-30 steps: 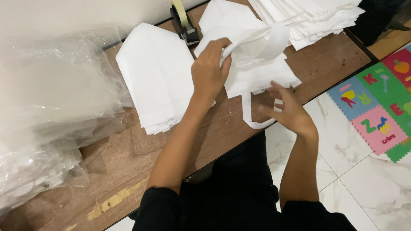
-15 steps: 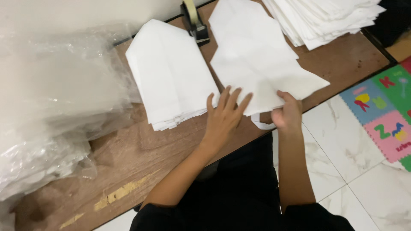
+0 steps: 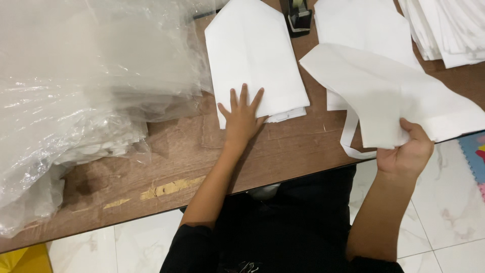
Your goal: The person folds white shirts on a wooden table and stacks them. They then place a clear plastic bag on the table and put the folded shirts inside the bag.
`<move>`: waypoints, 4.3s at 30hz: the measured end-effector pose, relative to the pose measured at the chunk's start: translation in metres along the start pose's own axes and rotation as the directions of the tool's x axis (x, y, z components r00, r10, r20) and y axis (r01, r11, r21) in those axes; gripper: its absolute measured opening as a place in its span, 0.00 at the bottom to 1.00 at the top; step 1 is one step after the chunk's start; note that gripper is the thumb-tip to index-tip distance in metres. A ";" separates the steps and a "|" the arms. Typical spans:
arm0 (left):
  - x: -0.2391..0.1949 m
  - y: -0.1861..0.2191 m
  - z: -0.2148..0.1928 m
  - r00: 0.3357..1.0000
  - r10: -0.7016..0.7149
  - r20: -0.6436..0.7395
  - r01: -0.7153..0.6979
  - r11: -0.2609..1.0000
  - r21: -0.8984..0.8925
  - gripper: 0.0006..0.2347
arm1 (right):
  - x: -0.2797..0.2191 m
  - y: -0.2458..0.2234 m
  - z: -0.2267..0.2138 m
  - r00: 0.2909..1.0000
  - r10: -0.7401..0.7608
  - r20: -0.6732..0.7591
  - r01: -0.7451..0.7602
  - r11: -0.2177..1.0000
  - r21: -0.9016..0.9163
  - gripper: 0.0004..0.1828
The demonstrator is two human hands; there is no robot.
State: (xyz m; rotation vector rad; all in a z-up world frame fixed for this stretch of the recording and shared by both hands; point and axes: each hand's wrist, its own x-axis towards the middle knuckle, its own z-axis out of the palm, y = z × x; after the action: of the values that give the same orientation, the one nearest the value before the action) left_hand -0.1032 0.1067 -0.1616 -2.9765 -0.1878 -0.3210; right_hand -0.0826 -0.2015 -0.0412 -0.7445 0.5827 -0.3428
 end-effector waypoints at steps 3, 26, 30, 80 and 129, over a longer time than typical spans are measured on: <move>-0.001 0.008 -0.003 0.996 -0.076 -0.055 0.083 0.988 0.130 0.39 | -0.005 -0.002 0.005 0.997 0.071 0.023 -0.069 0.993 -0.091 0.03; 0.002 -0.060 -0.029 0.853 -0.142 0.502 0.318 -0.621 -0.716 0.29 | -0.054 0.189 0.051 0.823 0.277 0.495 -0.276 0.958 -0.077 0.25; -0.005 -0.057 -0.060 0.875 -0.097 0.475 0.320 -0.622 -0.715 0.32 | -0.058 0.194 0.050 0.758 0.371 0.537 -0.441 0.898 0.002 0.31; -0.013 -0.064 -0.054 0.827 0.085 0.556 0.213 0.868 -0.449 0.42 | 0.001 0.135 0.049 0.305 0.485 0.820 0.949 -0.086 -0.302 0.31; -0.023 -0.040 0.000 0.957 -0.082 -0.279 0.012 0.970 -0.243 0.18 | 0.078 0.002 -0.042 0.541 0.168 0.824 0.789 -0.440 -0.429 0.22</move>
State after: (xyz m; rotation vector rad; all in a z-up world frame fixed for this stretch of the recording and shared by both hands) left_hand -0.1311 0.1432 -0.1612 -3.1122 -0.2004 -0.8314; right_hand -0.0463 -0.2607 -0.0963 -2.8413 -0.4589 -0.1841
